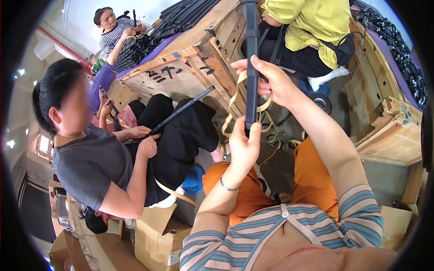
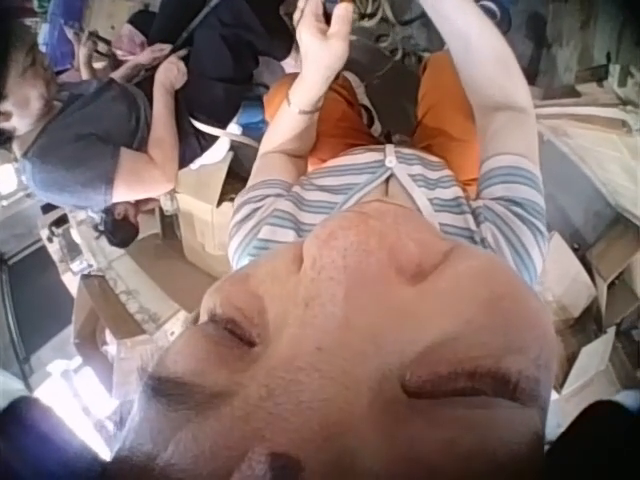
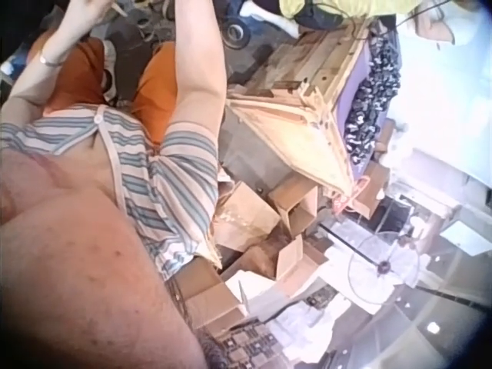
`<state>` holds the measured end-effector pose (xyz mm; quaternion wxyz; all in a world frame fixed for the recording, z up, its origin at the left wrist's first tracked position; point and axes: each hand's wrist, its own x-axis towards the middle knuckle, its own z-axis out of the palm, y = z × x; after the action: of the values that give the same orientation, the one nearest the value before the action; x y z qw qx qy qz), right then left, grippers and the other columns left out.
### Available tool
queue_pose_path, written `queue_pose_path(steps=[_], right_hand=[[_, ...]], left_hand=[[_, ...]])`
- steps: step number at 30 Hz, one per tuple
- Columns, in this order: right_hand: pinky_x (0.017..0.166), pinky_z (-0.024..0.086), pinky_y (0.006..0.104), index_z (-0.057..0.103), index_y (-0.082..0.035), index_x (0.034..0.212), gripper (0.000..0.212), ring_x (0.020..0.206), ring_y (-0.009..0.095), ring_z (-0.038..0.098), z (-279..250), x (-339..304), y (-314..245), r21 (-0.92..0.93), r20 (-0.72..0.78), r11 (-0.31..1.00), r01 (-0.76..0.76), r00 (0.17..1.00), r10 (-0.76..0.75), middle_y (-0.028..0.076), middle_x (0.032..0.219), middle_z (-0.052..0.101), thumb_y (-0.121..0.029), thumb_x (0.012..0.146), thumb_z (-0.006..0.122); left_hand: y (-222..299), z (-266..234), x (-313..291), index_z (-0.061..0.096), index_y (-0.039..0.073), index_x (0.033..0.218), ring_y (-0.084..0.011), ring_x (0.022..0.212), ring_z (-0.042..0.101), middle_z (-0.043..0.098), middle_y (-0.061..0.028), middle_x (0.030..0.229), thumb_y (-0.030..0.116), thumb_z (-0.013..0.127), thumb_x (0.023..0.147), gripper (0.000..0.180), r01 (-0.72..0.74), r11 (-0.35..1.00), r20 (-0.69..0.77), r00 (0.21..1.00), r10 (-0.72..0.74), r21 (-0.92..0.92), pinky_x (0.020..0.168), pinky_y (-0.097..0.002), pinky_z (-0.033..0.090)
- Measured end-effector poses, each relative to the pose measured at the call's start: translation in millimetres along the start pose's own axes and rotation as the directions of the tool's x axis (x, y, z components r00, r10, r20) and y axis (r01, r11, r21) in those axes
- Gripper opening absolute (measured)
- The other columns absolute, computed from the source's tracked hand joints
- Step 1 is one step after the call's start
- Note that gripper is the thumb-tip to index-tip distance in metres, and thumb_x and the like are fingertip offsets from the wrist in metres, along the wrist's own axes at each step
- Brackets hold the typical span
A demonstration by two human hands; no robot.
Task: Applying adhesive strips to black plastic components in a workshop.
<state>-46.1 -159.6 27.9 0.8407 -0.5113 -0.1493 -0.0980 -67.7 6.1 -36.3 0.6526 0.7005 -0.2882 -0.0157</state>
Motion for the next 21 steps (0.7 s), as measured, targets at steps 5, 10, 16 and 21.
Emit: queue_pose_path(steps=[5,10,16,21], right_hand=[[0.039,0.026,0.0154,0.053,-0.006,0.077,0.035,0.045,0.002,0.035,24.7,2.8,9.4,-0.084,-0.075,0.996,0.040,0.996,-0.047,0.001,0.073,0.056,-0.034,0.093,0.037],[0.058,0.034,0.0229,0.046,-0.010,0.069,0.034,0.063,0.006,0.041,37.0,6.7,18.5,-0.260,-0.167,0.958,0.124,0.971,-0.171,0.003,0.074,0.058,-0.033,0.092,0.039],[0.062,0.037,0.0239,0.043,-0.010,0.063,0.038,0.064,0.009,0.047,44.0,5.8,29.9,-0.320,-0.092,0.942,0.102,0.986,-0.138,0.007,0.072,0.060,-0.035,0.091,0.041],[0.041,0.033,0.0137,0.054,-0.003,0.107,0.058,0.047,-0.001,0.036,34.3,6.0,14.6,-0.133,0.171,0.991,-0.035,0.984,0.058,0.003,0.093,0.059,-0.055,0.089,0.038]], left_hand=[[-1.7,0.9,0.6,0.049,0.002,0.095,-0.0005,0.050,0.036,0.043,0.0064,0.065,0.016,0.054,0.090,0.015,0.012,0.996,-0.003,1.000,-0.012,-0.085,0.044,-0.0157,0.028],[-0.7,-0.2,0.1,0.049,0.001,0.095,-0.0027,0.054,0.038,0.044,0.0048,0.064,0.018,0.053,0.090,0.018,0.056,0.993,-0.033,0.998,-0.060,-0.108,0.048,-0.0182,0.031],[7.6,0.6,10.0,0.048,0.003,0.091,-0.0008,0.046,0.035,0.043,0.0057,0.059,0.016,0.051,0.090,0.013,0.023,0.986,-0.083,0.996,-0.037,-0.168,0.040,-0.0161,0.026],[12.8,-9.6,12.2,0.048,0.004,0.091,-0.0015,0.042,0.032,0.042,0.0044,0.058,0.019,0.050,0.092,0.016,0.082,0.935,-0.014,0.996,-0.093,-0.345,0.037,-0.0171,0.024]])
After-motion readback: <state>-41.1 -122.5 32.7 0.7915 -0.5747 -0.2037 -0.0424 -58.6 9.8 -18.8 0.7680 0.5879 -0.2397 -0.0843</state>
